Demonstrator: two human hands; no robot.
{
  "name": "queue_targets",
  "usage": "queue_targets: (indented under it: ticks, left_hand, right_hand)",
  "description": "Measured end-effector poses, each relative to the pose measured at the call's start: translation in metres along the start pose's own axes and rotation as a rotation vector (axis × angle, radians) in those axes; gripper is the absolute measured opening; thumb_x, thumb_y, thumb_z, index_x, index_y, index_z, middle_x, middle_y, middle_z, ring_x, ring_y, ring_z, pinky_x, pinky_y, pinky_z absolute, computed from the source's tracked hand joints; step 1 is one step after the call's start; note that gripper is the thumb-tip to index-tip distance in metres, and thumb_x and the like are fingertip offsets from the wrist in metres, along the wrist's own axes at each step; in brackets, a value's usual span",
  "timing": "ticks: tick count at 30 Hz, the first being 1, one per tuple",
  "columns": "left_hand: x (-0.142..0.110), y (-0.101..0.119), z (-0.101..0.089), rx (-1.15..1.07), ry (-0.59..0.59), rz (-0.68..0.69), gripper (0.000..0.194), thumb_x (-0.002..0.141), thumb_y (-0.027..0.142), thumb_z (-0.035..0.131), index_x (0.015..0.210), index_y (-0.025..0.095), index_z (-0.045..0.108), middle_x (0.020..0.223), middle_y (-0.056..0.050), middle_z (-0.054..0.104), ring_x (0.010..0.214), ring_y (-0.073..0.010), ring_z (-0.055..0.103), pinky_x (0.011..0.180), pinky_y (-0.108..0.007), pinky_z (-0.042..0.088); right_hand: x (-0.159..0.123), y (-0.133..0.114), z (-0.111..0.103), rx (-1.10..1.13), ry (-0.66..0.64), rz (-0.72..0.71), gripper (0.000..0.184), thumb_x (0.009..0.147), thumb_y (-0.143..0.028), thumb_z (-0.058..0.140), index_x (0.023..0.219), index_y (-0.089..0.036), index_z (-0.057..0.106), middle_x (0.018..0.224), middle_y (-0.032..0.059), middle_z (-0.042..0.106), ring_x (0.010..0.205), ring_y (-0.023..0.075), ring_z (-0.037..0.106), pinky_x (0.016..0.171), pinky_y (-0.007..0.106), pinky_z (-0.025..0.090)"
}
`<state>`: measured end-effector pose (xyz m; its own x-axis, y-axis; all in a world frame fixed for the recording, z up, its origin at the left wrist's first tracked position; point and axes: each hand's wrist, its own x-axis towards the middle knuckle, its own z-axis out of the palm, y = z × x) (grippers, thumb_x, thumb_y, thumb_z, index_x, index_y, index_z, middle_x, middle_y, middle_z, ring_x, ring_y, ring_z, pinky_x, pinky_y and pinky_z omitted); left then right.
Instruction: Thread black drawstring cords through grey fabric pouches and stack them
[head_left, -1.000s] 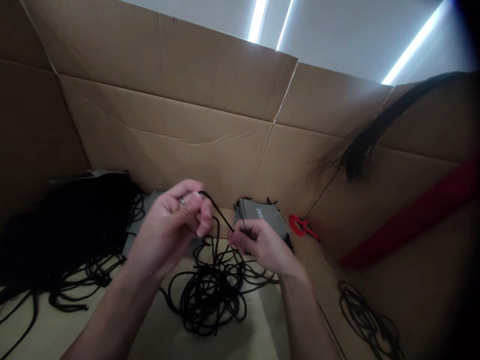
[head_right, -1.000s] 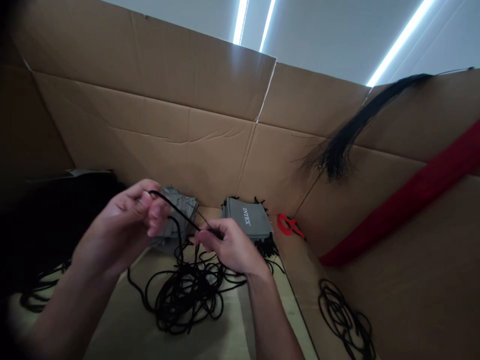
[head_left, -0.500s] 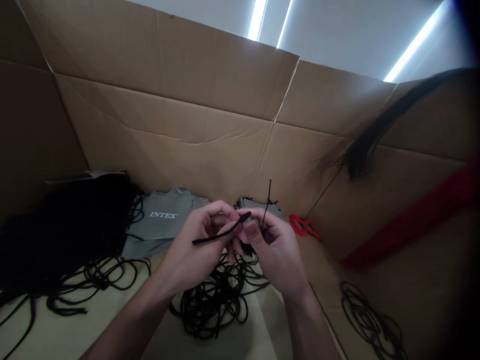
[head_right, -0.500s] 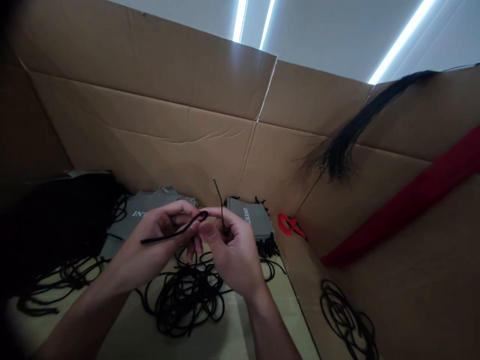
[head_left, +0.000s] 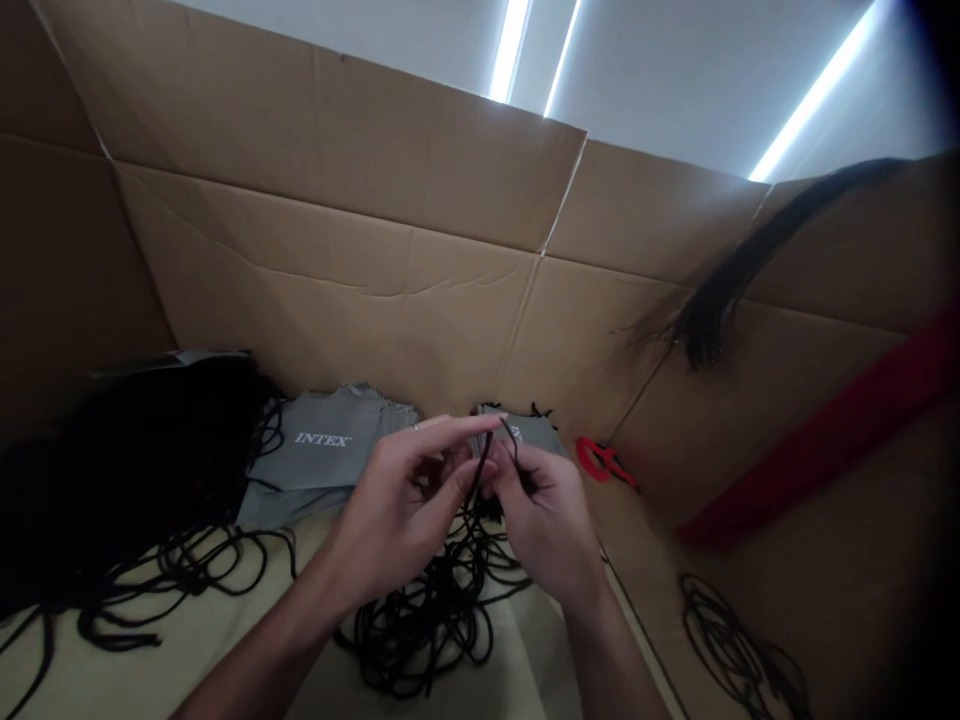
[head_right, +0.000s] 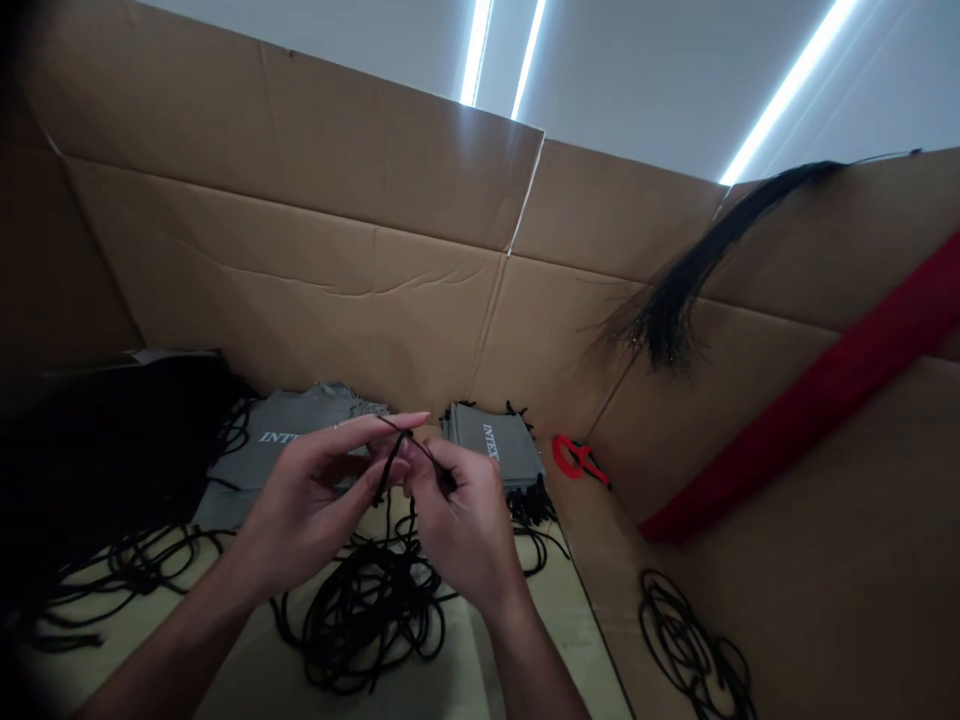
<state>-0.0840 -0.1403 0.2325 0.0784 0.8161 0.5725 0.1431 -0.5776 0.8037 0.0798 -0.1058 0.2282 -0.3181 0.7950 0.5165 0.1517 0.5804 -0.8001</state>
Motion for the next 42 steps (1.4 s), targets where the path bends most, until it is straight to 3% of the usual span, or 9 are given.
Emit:
queue_targets:
  ticks: [4, 9, 14, 17, 19, 22, 26, 33, 42]
  left_hand:
    - [0.001, -0.001, -0.003, 0.048, 0.017, 0.147, 0.021, 0.101, 0.023, 0.067, 0.114, 0.028, 0.083, 0.089, -0.005, 0.071, 0.078, -0.0168, 0.063, 0.066, -0.026, 0.051]
    - [0.004, 0.001, -0.006, 0.062, 0.177, 0.266, 0.014, 0.098, 0.020, 0.071, 0.087, 0.019, 0.081, 0.091, -0.008, 0.073, 0.082, -0.0179, 0.069, 0.070, -0.025, 0.055]
    - [0.006, 0.006, -0.005, -0.301, 0.122, 0.028, 0.022, 0.102, 0.029, 0.067, 0.089, 0.015, 0.076, 0.091, -0.006, 0.075, 0.052, -0.0073, 0.058, 0.049, -0.019, 0.050]
    - [0.007, 0.007, -0.003, -0.457, 0.082, -0.020, 0.023, 0.104, 0.033, 0.066, 0.091, 0.015, 0.073, 0.073, -0.002, 0.070, 0.054, -0.0106, 0.064, 0.054, -0.021, 0.057]
    - [0.007, 0.008, -0.003, -0.443, 0.118, -0.035, 0.024, 0.104, 0.034, 0.066, 0.092, 0.015, 0.073, 0.065, 0.000, 0.066, 0.052, -0.0098, 0.062, 0.053, -0.019, 0.055]
    - [0.005, 0.009, -0.004, -0.339, 0.174, -0.059, 0.024, 0.103, 0.036, 0.067, 0.095, 0.014, 0.074, 0.061, 0.002, 0.063, 0.049, -0.0066, 0.056, 0.047, -0.014, 0.048]
    - [0.003, 0.007, -0.004, -0.290, 0.153, -0.092, 0.025, 0.104, 0.039, 0.064, 0.102, 0.016, 0.073, 0.061, 0.002, 0.061, 0.046, -0.0070, 0.053, 0.041, -0.014, 0.044]
    - [0.004, 0.005, -0.003, -0.262, 0.166, -0.082, 0.021, 0.101, 0.033, 0.068, 0.096, 0.015, 0.077, 0.071, -0.003, 0.069, 0.057, -0.0099, 0.062, 0.049, -0.017, 0.054]
    - [0.001, 0.012, -0.003, -0.365, 0.145, -0.118, 0.017, 0.098, 0.031, 0.073, 0.095, 0.015, 0.078, 0.071, -0.003, 0.071, 0.057, -0.0107, 0.064, 0.047, -0.017, 0.056]
  right_hand:
    - [-0.003, -0.005, 0.001, 0.061, -0.071, 0.002, 0.045, 0.107, -0.044, 0.051, 0.069, -0.020, 0.048, 0.065, -0.0041, 0.040, 0.059, 0.0105, 0.034, 0.052, 0.024, 0.028]
    - [-0.005, -0.010, -0.001, -0.036, -0.210, 0.086, 0.050, 0.109, -0.050, 0.046, 0.070, -0.020, 0.047, 0.065, -0.0040, 0.040, 0.060, 0.0109, 0.035, 0.054, 0.026, 0.026]
    - [-0.004, -0.009, -0.002, -0.088, -0.323, 0.096, 0.053, 0.112, -0.055, 0.037, 0.077, -0.020, 0.058, 0.068, -0.0033, 0.047, 0.063, 0.0117, 0.043, 0.060, 0.027, 0.032]
    - [-0.004, -0.009, -0.003, -0.082, -0.362, 0.103, 0.052, 0.113, -0.055, 0.035, 0.084, -0.021, 0.063, 0.073, -0.0024, 0.051, 0.066, 0.0129, 0.046, 0.063, 0.028, 0.035]
    - [-0.004, -0.010, -0.008, -0.109, -0.278, 0.092, 0.051, 0.113, -0.055, 0.036, 0.086, -0.022, 0.064, 0.078, -0.0007, 0.057, 0.073, 0.0144, 0.051, 0.068, 0.028, 0.039]
    - [-0.006, -0.011, -0.025, -0.211, 0.032, 0.037, 0.051, 0.112, -0.058, 0.036, 0.091, -0.023, 0.067, 0.089, 0.0027, 0.064, 0.084, 0.0168, 0.057, 0.075, 0.028, 0.043]
    - [-0.010, -0.011, -0.058, -0.115, 0.238, 0.000, 0.059, 0.107, -0.066, 0.042, 0.077, -0.022, 0.068, 0.068, 0.0008, 0.056, 0.064, 0.0141, 0.051, 0.058, 0.027, 0.038]
    - [-0.010, -0.016, -0.082, 0.347, 0.317, -0.197, 0.035, 0.093, -0.054, 0.077, 0.080, -0.021, 0.080, 0.072, 0.0031, 0.067, 0.061, 0.0116, 0.058, 0.052, 0.022, 0.044]
    - [-0.005, -0.010, -0.066, 0.424, 0.194, -0.248, 0.025, 0.097, -0.044, 0.076, 0.086, -0.022, 0.081, 0.076, 0.0037, 0.070, 0.064, 0.0124, 0.059, 0.053, 0.023, 0.045]
